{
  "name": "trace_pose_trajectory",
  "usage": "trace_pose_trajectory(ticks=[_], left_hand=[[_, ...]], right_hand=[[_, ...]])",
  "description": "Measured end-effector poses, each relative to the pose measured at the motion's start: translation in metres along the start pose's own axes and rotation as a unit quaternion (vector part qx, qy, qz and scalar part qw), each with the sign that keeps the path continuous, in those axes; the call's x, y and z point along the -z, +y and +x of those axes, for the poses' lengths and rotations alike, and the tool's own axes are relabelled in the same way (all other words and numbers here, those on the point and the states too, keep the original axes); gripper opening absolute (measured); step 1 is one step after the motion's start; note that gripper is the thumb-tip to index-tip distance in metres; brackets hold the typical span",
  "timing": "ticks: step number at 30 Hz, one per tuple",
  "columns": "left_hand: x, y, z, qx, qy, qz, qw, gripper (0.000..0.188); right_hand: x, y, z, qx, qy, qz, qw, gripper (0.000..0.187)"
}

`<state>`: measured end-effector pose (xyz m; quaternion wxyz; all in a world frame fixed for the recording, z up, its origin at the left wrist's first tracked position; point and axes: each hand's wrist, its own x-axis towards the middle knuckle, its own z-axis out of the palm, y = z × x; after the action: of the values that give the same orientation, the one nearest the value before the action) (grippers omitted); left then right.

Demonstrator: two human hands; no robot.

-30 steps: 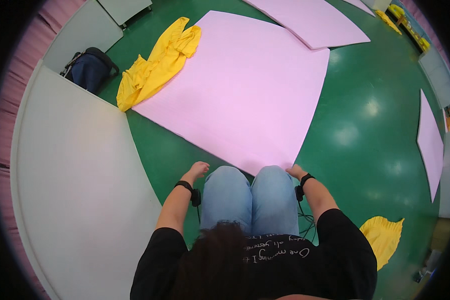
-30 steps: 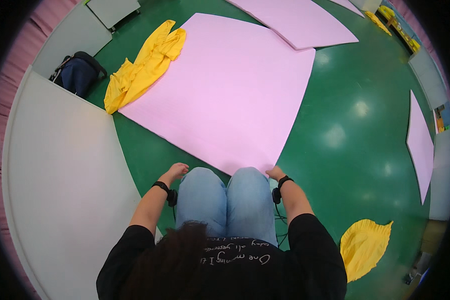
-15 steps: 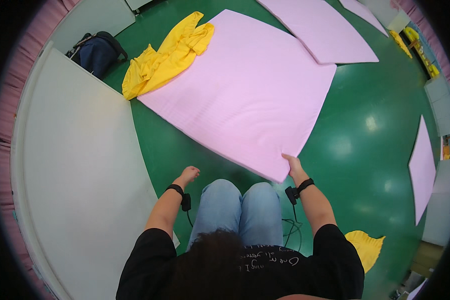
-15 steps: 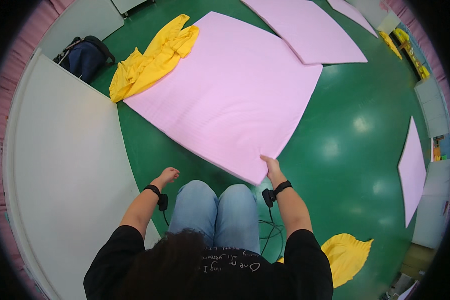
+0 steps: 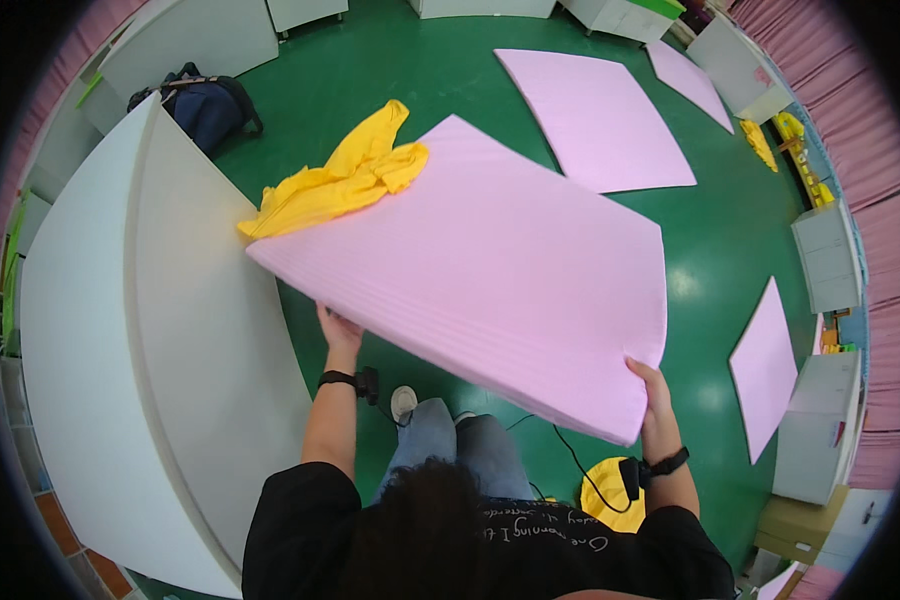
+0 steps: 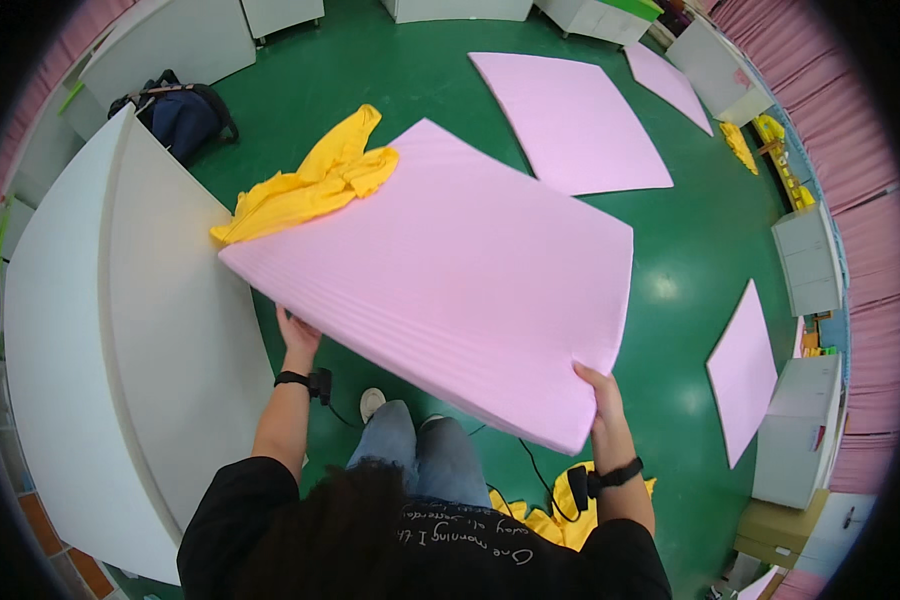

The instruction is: The person picks up a pink mat from the floor and places it on a white square table, then takes a yellow cloth and spreads it out over the top of the pink mat.

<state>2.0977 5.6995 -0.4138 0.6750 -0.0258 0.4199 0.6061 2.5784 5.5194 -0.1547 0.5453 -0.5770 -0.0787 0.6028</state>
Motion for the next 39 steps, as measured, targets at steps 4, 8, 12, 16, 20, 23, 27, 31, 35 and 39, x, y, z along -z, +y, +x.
trace_pose_trajectory(ticks=[4,8,12,16,20,23,27,31,35,39], left_hand=[[-0.072,0.082,-0.05,0.055,0.019,0.013,0.998,0.063],[-0.076,0.128,-0.055,0.15,0.063,0.136,0.977,0.05],[-0.076,0.152,-0.06,0.171,0.08,0.229,0.955,0.037],[-0.169,0.147,-0.084,0.144,0.012,0.29,0.946,0.037],[-0.26,0.157,-0.116,0.034,-0.08,0.356,0.93,0.038],[-0.347,0.174,-0.162,-0.065,-0.144,0.452,0.878,0.035],[-0.477,0.185,-0.264,-0.183,-0.219,0.537,0.794,0.026],[-0.514,0.204,-0.367,-0.242,-0.296,0.553,0.74,0.032],[-0.508,0.245,-0.45,-0.352,-0.319,0.588,0.655,0.038],[-0.456,0.38,-0.566,-0.501,-0.274,0.493,0.657,0.04]], right_hand=[[-0.031,-0.088,-0.085,0.001,0.047,-0.075,0.996,0.053],[-0.078,-0.151,-0.131,0.0,0.045,-0.119,0.992,0.051],[-0.077,-0.104,-0.172,-0.003,0.068,-0.092,0.993,0.05],[-0.035,-0.144,-0.217,-0.022,0.094,-0.08,0.992,0.052],[0.02,-0.139,-0.246,0.02,0.089,-0.043,0.995,0.051],[0.046,-0.117,-0.281,0.042,0.082,0.003,0.996,0.056],[0.095,-0.102,-0.309,0.085,0.052,0.076,0.992,0.058],[0.127,-0.049,-0.314,0.12,-0.033,0.088,0.988,0.058],[0.123,0.009,-0.292,0.082,-0.075,0.029,0.993,0.056],[0.034,-0.039,-0.281,0.154,-0.176,0.016,0.972,0.056]])
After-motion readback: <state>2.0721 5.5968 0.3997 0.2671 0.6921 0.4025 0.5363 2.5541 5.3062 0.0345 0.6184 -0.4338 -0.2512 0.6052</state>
